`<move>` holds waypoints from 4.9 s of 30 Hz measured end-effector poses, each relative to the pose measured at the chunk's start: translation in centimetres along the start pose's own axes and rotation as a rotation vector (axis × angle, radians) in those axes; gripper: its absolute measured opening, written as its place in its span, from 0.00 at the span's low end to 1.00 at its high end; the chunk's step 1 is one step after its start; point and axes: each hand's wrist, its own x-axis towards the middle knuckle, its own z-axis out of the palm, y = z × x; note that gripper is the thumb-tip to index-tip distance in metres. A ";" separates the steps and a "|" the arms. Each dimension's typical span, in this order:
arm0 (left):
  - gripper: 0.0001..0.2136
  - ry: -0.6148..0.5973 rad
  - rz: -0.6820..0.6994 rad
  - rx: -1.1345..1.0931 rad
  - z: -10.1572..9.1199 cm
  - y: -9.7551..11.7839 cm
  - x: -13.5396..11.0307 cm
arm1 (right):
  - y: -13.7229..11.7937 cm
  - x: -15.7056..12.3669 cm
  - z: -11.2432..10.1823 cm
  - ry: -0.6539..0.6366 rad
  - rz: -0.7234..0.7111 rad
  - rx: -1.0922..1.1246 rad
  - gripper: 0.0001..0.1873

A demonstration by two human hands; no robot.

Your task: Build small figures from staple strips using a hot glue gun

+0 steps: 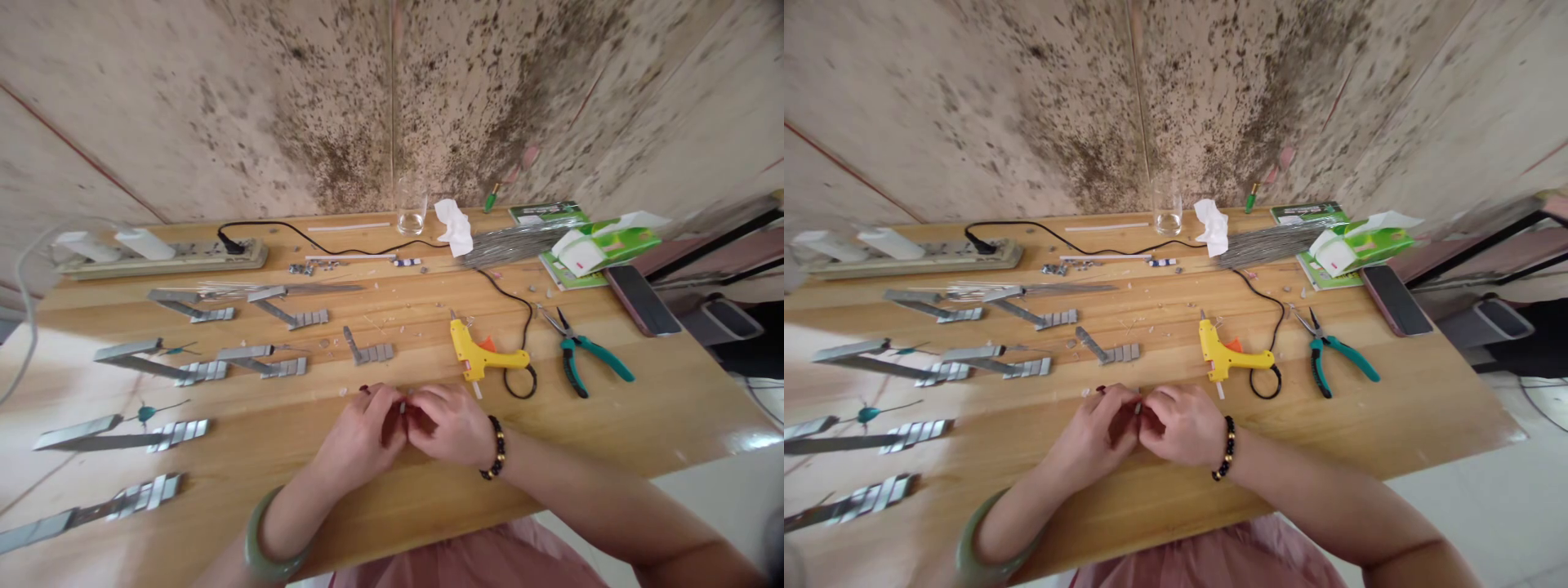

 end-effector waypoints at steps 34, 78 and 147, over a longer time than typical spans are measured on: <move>0.10 -0.016 -0.041 -0.024 0.1 0.2 -0.1 | 0.2 0.4 -0.2 0.019 0.009 0.075 0.05; 0.10 0.143 0.071 -0.223 -1.0 -0.2 0.6 | 1.6 1.1 -0.7 -0.363 0.767 1.450 0.13; 0.09 0.172 -0.001 0.133 -1.1 -2.2 0.4 | 1.7 0.6 -1.1 -0.053 0.091 0.045 0.04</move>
